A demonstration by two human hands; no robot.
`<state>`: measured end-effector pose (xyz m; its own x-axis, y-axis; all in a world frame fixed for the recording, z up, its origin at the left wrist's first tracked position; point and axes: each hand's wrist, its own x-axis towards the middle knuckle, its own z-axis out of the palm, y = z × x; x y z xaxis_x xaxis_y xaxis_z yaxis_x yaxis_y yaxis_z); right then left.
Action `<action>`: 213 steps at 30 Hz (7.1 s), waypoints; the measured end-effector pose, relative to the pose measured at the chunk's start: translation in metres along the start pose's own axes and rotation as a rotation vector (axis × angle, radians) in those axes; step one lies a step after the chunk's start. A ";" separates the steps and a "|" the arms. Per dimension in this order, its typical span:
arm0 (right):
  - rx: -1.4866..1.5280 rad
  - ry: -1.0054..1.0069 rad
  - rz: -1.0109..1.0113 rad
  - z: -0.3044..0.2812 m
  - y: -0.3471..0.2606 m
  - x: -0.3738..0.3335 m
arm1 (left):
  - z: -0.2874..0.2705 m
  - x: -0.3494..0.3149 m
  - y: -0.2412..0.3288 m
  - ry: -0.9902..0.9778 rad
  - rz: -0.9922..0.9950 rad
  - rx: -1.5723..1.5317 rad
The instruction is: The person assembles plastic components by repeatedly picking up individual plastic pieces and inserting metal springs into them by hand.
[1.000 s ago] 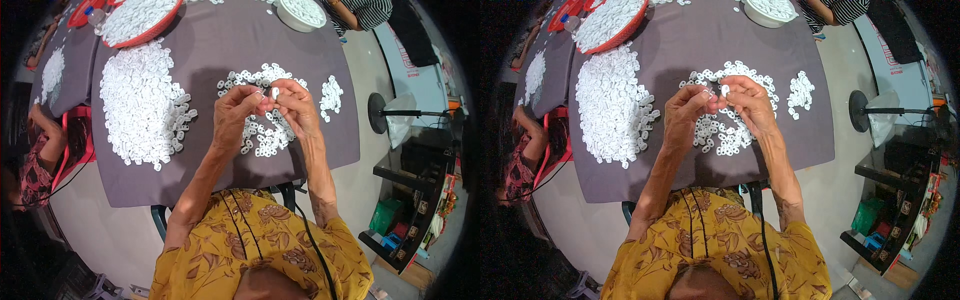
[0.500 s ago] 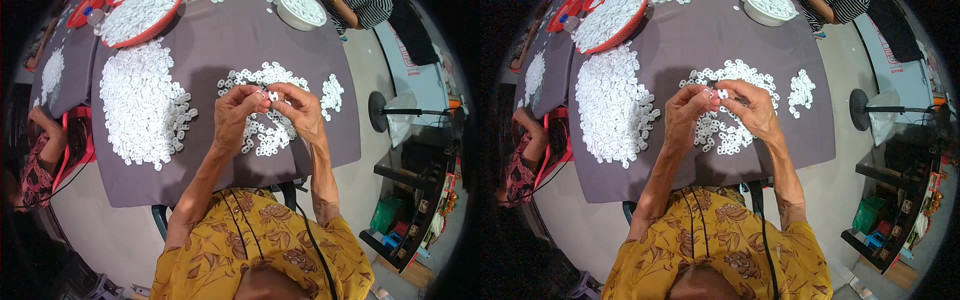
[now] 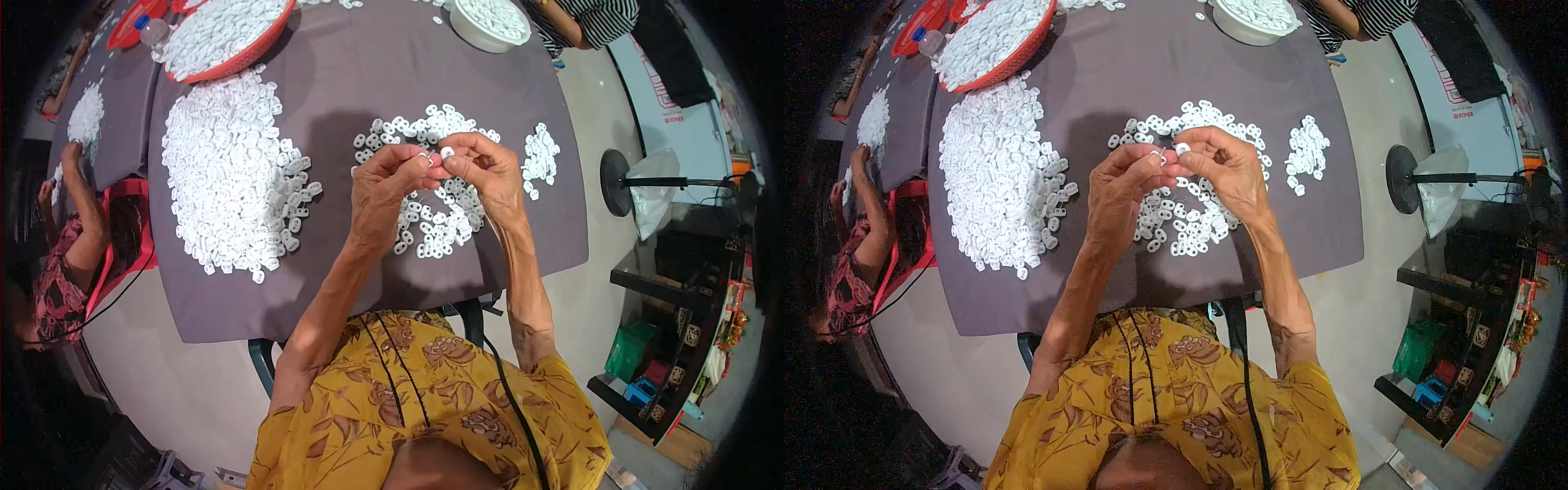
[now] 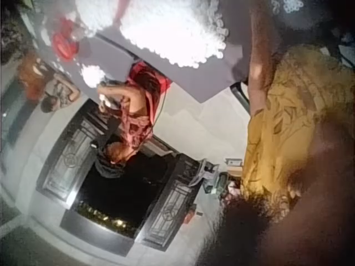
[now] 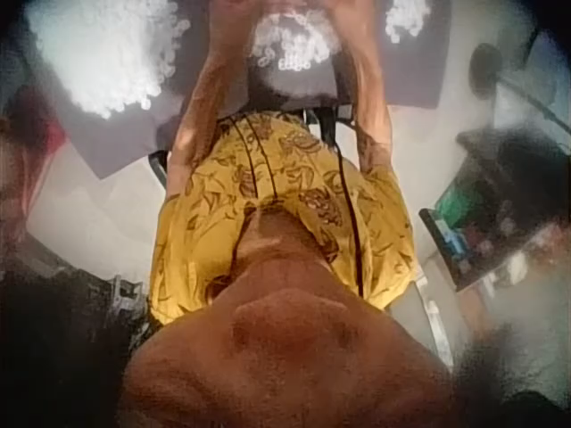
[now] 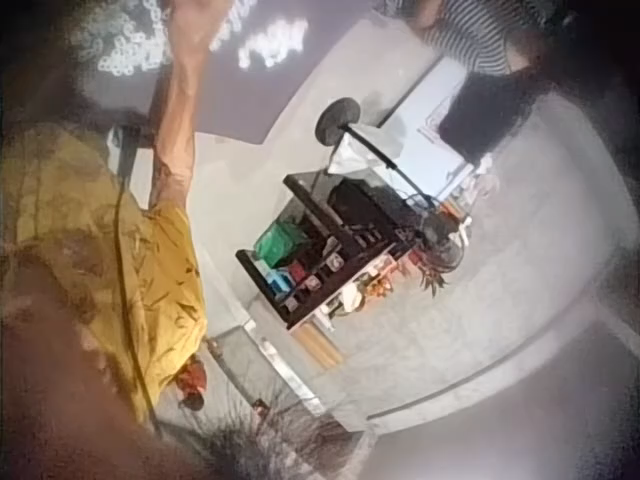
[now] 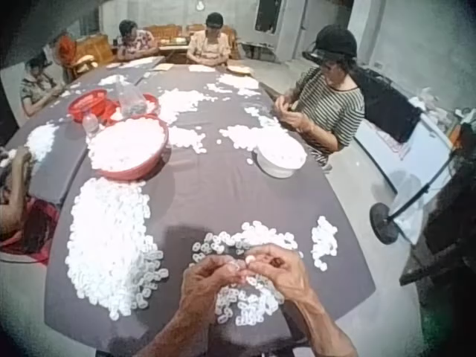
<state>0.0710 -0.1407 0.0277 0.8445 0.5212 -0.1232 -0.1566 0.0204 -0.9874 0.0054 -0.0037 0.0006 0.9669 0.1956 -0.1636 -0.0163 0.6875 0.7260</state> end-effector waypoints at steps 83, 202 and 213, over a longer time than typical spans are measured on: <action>-0.217 0.202 -0.192 0.018 0.000 -0.001 | 0.003 0.001 -0.007 0.067 0.103 0.138; -1.021 -0.142 -0.706 -0.017 0.025 0.013 | -0.003 0.011 -0.033 0.115 -0.190 0.032; -1.014 -0.151 -0.666 -0.021 0.024 0.013 | -0.007 0.013 -0.035 0.060 -0.211 0.050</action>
<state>0.0889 -0.1513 0.0000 0.5288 0.7578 0.3822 0.8110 -0.3184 -0.4908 0.0169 -0.0201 -0.0312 0.9308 0.0935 -0.3534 0.1986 0.6822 0.7037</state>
